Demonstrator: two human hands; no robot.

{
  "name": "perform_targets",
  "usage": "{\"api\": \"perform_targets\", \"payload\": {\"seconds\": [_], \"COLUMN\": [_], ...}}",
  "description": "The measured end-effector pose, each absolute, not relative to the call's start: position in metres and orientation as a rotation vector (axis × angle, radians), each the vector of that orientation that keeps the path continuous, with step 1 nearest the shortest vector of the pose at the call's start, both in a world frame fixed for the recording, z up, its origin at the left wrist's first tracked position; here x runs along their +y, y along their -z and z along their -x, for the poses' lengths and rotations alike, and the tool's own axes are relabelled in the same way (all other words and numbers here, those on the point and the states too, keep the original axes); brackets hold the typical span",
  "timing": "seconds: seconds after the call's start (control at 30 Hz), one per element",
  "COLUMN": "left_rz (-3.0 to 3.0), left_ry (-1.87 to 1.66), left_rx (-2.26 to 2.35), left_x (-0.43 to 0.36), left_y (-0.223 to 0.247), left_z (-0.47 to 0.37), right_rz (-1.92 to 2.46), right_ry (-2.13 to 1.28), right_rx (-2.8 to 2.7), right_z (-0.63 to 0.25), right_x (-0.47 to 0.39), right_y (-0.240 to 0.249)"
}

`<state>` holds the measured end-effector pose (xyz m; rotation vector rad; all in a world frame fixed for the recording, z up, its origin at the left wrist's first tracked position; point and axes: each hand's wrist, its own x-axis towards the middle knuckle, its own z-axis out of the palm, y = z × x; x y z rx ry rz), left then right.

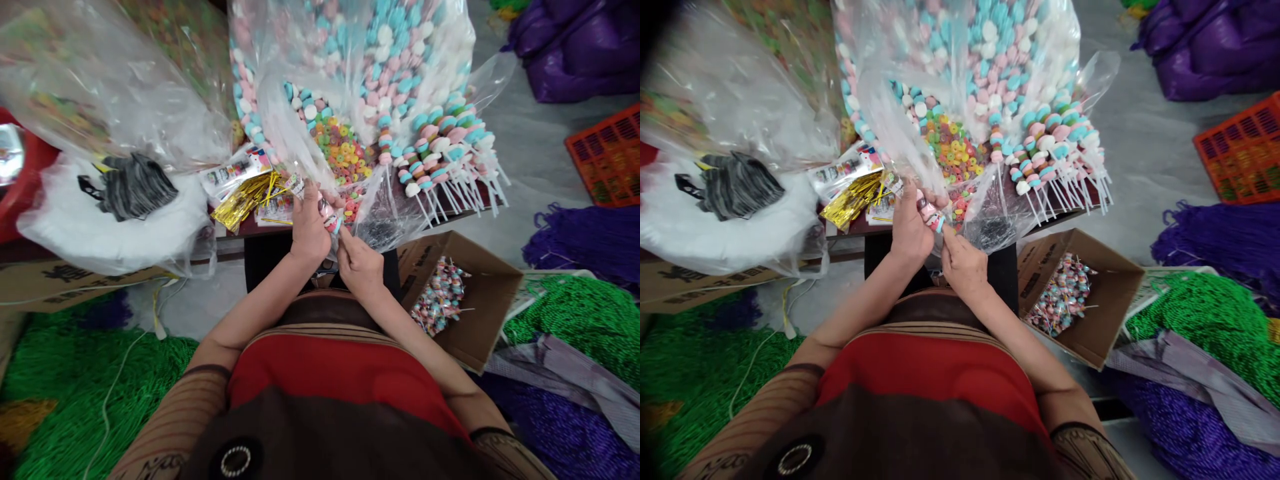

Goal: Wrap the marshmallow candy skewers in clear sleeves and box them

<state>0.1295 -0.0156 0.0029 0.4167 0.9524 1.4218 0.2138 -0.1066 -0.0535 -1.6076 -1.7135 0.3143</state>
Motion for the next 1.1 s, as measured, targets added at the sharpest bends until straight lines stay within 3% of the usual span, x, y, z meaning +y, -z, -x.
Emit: {"api": "perform_targets", "payload": {"seconds": [0.63, 0.93, 1.1], "left_rz": [-0.664, -0.608, -0.575], "left_ry": [-1.103, -1.068, -1.044], "left_rx": [0.715, 0.744, 0.798], "left_x": [-0.038, -0.049, -0.042], "left_y": [-0.004, -0.003, -0.009], "left_z": [-0.118, -0.125, -0.121], "right_rz": [1.413, 1.532, 1.452], "right_ry": [-0.895, -0.393, -0.384], "right_rx": [-1.122, -1.475, -1.668], "right_z": [-0.215, -0.221, -0.222], "right_x": [-0.097, -0.096, -0.100], "right_y": [0.028, 0.024, 0.020]}}
